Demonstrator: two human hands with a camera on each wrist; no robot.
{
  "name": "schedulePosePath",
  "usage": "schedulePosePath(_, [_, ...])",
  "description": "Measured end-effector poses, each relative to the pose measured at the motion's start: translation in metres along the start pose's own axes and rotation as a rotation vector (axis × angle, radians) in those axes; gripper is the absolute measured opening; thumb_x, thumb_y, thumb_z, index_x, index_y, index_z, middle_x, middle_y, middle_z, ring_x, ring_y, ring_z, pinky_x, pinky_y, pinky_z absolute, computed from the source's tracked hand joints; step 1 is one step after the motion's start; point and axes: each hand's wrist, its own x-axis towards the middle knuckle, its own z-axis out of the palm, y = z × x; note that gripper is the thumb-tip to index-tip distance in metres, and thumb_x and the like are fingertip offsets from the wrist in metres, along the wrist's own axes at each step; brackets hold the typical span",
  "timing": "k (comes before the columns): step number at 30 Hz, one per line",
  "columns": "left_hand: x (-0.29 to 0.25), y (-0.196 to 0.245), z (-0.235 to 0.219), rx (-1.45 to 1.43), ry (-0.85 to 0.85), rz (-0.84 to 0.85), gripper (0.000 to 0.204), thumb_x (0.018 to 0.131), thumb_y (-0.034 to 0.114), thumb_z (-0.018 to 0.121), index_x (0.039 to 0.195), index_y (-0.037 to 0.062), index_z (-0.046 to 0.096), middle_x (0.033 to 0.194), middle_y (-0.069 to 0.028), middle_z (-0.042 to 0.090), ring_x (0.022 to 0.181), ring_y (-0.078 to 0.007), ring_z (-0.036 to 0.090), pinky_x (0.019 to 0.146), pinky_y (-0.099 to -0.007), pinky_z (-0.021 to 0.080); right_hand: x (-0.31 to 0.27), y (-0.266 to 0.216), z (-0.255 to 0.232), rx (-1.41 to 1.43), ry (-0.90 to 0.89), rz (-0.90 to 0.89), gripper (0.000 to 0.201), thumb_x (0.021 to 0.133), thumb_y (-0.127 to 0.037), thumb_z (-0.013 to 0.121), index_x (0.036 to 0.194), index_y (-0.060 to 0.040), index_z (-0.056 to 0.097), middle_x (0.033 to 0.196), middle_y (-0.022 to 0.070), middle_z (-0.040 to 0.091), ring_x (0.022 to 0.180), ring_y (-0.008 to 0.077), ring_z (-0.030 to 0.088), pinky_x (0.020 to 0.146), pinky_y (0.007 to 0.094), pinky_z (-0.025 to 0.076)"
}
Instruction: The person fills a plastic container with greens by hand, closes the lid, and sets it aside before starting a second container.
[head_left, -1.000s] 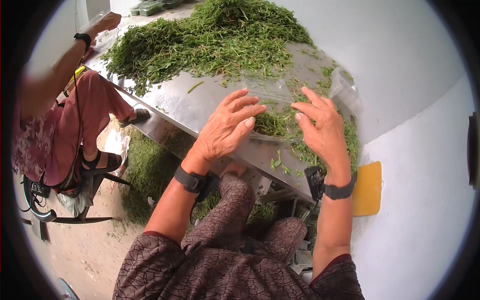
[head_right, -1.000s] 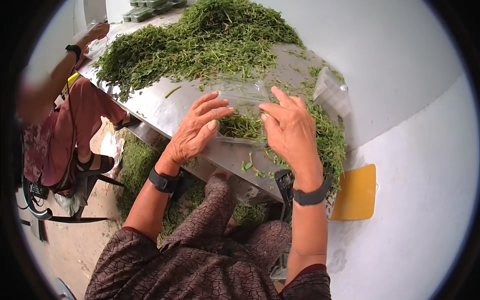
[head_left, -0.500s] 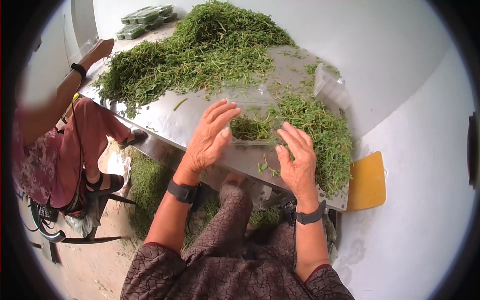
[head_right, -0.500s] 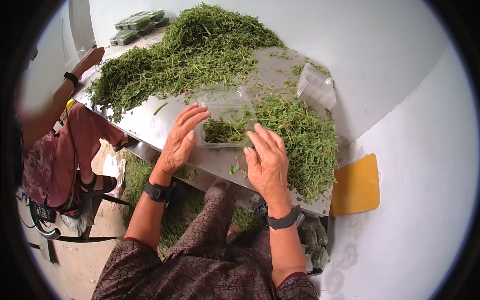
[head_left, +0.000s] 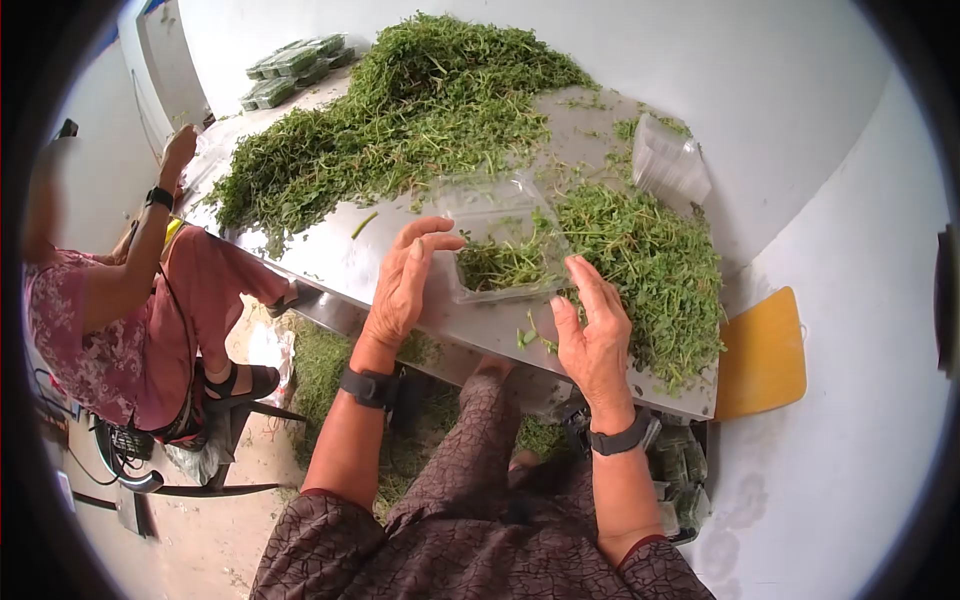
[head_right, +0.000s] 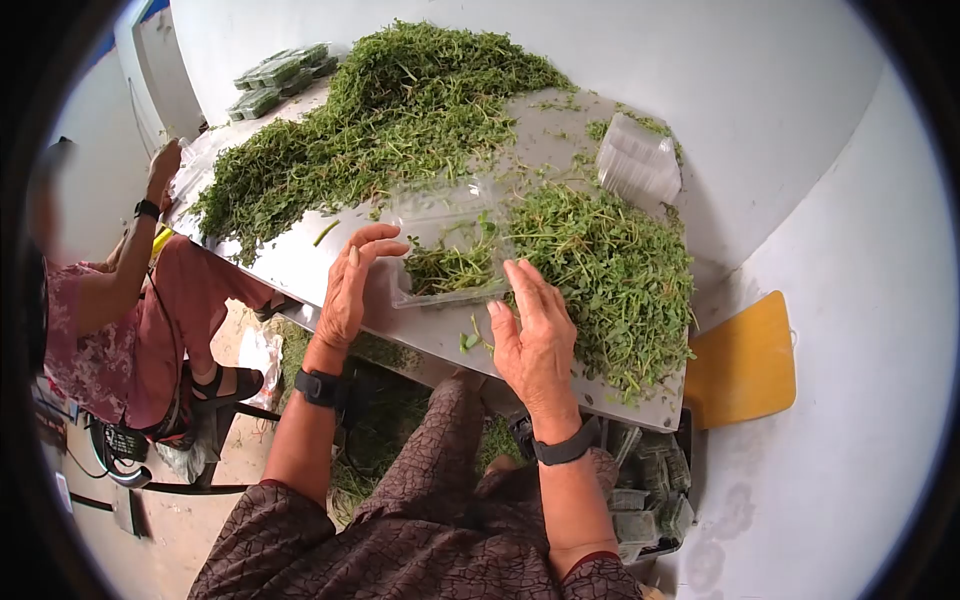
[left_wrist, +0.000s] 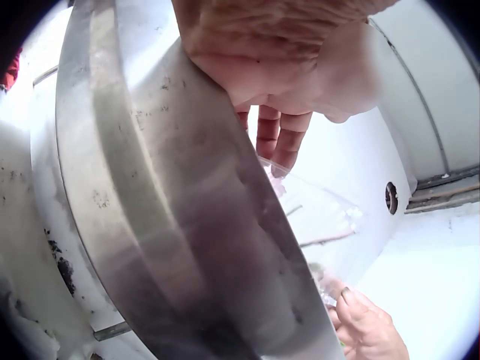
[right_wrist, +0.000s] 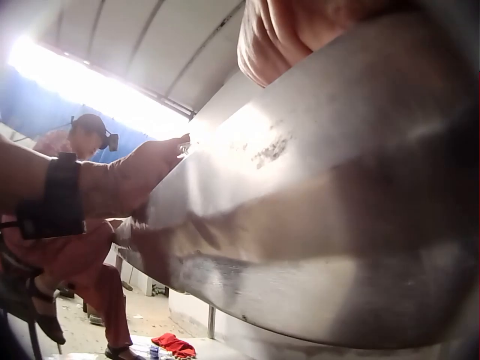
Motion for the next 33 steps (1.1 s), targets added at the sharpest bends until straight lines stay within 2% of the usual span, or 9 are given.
schedulePosePath(5, [-0.006,-0.018,-0.004,-0.146,0.073,0.012,0.065,0.1,0.049,0.024,0.096,-0.0013,0.065,0.099,-0.0115,0.061,0.094,-0.0234,0.057,0.09,-0.0358,0.043,-0.001,-0.001,0.0,0.041,-0.001,0.053,0.041,0.085,-0.007,0.062,0.125,0.0002,0.055,0.119,0.0202,0.061,0.107,0.0366,0.059,0.09,0.0416,0.05])
schedulePosePath(7, [-0.009,-0.022,-0.005,-0.36,0.008,-0.093,0.068,0.101,0.05,0.02,0.097,-0.003,0.063,0.086,-0.0099,0.06,0.075,-0.019,0.058,0.079,-0.0326,0.046,0.0,-0.001,0.0,0.029,0.006,0.043,0.04,0.085,-0.007,0.062,0.124,0.0002,0.055,0.118,0.0194,0.061,0.106,0.036,0.06,0.089,0.0412,0.05])
schedulePosePath(10, [-0.009,-0.017,-0.005,-0.347,-0.004,-0.21,0.068,0.101,0.05,0.019,0.102,-0.004,0.061,0.078,-0.0085,0.058,0.064,-0.0176,0.058,0.069,-0.0289,0.047,-0.001,-0.001,0.0,0.02,0.009,0.091,0.039,0.085,-0.006,0.062,0.124,-0.0007,0.056,0.117,0.0183,0.062,0.106,0.0351,0.06,0.088,0.0409,0.051])
schedulePosePath(13, [-0.006,-0.005,0.001,-0.409,0.088,-0.26,0.066,0.101,0.052,0.021,0.102,-0.0015,0.06,0.079,-0.0078,0.058,0.06,-0.0151,0.056,0.06,-0.0255,0.046,-0.001,0.0,0.001,0.035,0.049,0.085,0.038,0.085,-0.005,0.062,0.123,-0.0025,0.057,0.117,0.017,0.062,0.104,0.0339,0.061,0.087,0.0404,0.052])
schedulePosePath(19, [-0.006,0.001,0.001,-0.189,-0.011,-0.18,0.063,0.101,0.05,0.024,0.101,-0.0009,0.06,0.073,-0.0067,0.056,0.058,-0.0128,0.055,0.058,-0.0234,0.045,-0.002,0.001,0.0,-0.072,0.07,-0.004,0.04,0.082,-0.005,0.065,0.121,-0.0058,0.06,0.114,0.0166,0.063,0.099,0.033,0.061,0.084,0.04,0.052])
schedulePosePath(25, [-0.016,-0.01,-0.006,-0.257,0.059,-0.179,0.06,0.101,0.046,0.026,0.093,-0.0001,0.064,0.066,-0.0069,0.056,0.05,-0.0123,0.054,0.048,-0.0223,0.041,0.001,-0.007,-0.001,-0.118,-0.091,-0.081,0.046,0.08,-0.008,0.065,0.126,-0.0087,0.057,0.122,0.0183,0.059,0.106,0.0341,0.055,0.095,0.0424,0.043])
schedulePosePath(27, [-0.018,-0.012,-0.004,-0.315,0.069,-0.192,0.065,0.1,0.052,0.024,0.098,0.0001,0.062,0.066,-0.0072,0.056,0.047,-0.0125,0.052,0.046,-0.0222,0.039,0.002,-0.007,-0.001,-0.119,-0.104,-0.074,0.049,0.081,-0.01,0.065,0.129,-0.0074,0.054,0.121,0.0177,0.059,0.103,0.033,0.056,0.094,0.0423,0.043])
schedulePosePath(29, [-0.018,-0.014,-0.001,-0.434,0.206,-0.192,0.069,0.098,0.058,0.021,0.105,0.0006,0.059,0.065,-0.0075,0.056,0.046,-0.0125,0.05,0.044,-0.0223,0.038,0.003,-0.008,-0.001,-0.075,-0.107,-0.083,0.051,0.081,-0.009,0.066,0.13,-0.0042,0.051,0.12,0.0169,0.06,0.103,0.0322,0.056,0.093,0.0421,0.043])
schedulePosePath(33, [-0.018,-0.009,0.001,-0.303,0.195,-0.142,0.072,0.098,0.059,0.021,0.11,-0.0034,0.056,0.062,-0.0074,0.053,0.041,-0.0093,0.043,0.04,-0.0194,0.034,0.002,-0.01,0.0,-0.066,-0.084,-0.048,0.052,0.082,-0.009,0.067,0.13,0.0002,0.049,0.115,0.0163,0.062,0.102,0.0313,0.056,0.092,0.0416,0.044])
